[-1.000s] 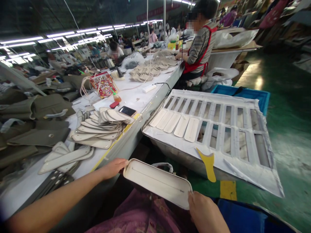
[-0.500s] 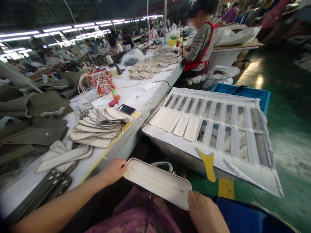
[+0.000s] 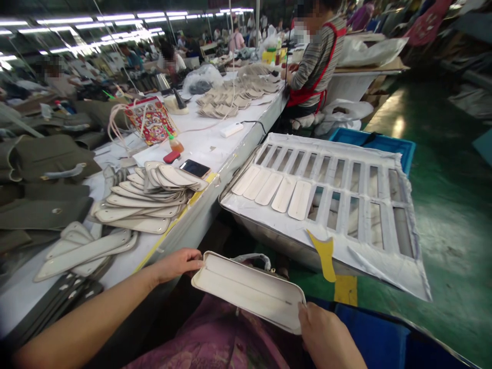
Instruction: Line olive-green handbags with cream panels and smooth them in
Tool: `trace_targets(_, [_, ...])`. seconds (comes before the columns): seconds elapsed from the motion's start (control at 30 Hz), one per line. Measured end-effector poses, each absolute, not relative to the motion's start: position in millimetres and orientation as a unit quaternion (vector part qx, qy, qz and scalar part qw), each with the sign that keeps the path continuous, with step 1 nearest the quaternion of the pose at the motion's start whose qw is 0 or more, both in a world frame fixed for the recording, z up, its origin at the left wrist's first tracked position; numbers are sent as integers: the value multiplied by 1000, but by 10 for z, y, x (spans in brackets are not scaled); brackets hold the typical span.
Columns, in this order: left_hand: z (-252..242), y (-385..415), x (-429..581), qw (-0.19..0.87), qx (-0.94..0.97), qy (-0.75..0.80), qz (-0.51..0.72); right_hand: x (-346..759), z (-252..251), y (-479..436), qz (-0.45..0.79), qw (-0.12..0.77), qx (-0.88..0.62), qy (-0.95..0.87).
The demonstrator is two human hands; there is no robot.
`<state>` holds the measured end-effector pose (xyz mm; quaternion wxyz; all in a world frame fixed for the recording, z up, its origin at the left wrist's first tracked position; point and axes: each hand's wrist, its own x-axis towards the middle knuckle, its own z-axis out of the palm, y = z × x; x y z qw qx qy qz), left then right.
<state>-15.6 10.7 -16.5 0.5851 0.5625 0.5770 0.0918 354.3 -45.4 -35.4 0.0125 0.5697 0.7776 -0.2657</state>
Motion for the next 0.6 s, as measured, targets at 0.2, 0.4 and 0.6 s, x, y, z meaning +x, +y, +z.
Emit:
trace_targets(0.2, [-68, 213, -158, 537, 643, 546, 30, 3391, -41, -426, -414, -2, 667, 620])
trace_targets(0.4, [-117, 260, -155, 351, 785, 511, -22, 3356, 16, -414, -416, 2, 704, 575])
trace_targets(0.6, [59, -27, 672, 201, 902, 377, 65, 3288, 19, -433, -423, -13, 698, 578])
